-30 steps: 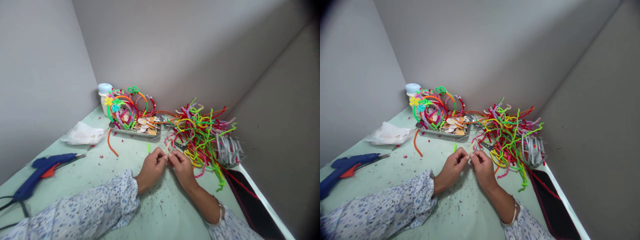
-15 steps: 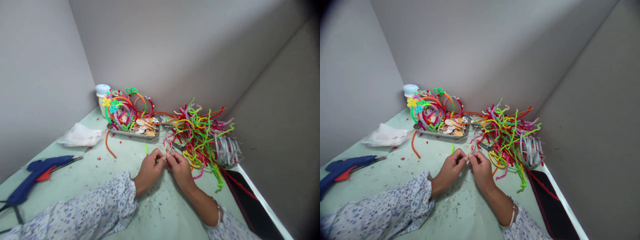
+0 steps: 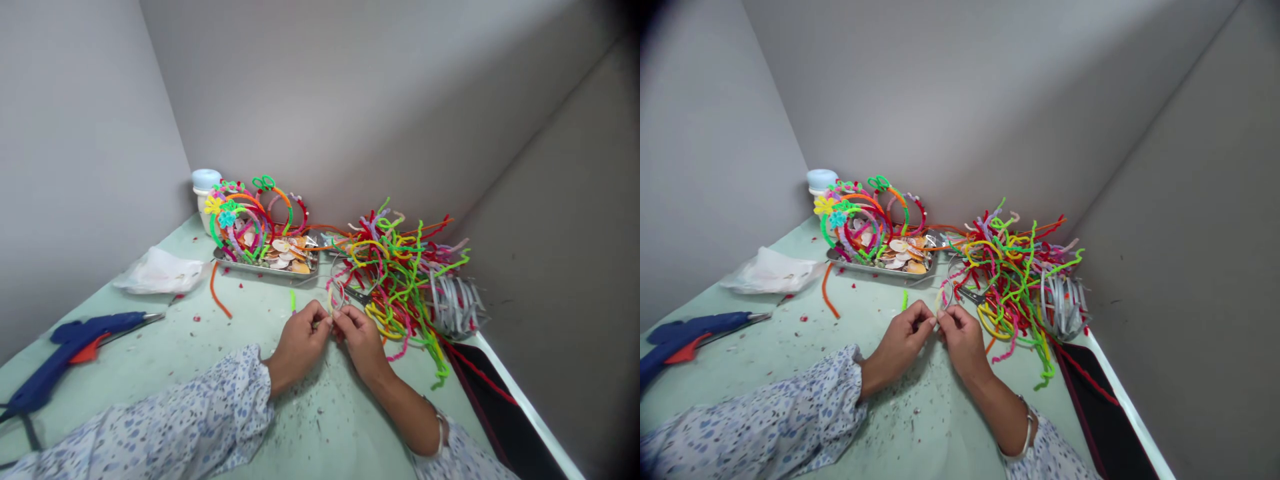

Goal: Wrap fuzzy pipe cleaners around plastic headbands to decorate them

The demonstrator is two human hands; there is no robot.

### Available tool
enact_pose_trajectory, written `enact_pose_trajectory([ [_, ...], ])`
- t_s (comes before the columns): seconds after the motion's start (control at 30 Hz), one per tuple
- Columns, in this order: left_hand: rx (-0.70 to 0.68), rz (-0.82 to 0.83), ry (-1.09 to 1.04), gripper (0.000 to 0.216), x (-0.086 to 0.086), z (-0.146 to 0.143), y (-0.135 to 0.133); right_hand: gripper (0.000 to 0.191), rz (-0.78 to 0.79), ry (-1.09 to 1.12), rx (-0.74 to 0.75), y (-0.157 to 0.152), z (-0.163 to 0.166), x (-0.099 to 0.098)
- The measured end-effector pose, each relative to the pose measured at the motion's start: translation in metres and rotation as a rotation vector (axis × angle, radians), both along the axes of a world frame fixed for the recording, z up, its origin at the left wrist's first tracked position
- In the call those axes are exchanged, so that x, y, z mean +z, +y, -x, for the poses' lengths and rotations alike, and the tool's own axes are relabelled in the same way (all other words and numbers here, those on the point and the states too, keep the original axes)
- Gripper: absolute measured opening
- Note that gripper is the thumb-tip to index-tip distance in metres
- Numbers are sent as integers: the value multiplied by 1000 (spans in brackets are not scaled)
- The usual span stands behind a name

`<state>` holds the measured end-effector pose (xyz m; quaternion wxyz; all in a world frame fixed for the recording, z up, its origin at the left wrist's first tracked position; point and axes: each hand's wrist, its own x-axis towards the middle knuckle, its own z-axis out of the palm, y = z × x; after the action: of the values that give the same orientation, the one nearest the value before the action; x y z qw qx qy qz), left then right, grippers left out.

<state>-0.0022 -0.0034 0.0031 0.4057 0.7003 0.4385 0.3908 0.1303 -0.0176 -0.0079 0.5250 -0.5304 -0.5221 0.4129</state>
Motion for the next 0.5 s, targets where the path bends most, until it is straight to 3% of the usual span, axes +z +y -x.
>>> enact_pose_trajectory([
  [0.5, -2, 15, -35, 17, 0, 0, 0, 29, 16, 55, 11, 1, -2, -1],
])
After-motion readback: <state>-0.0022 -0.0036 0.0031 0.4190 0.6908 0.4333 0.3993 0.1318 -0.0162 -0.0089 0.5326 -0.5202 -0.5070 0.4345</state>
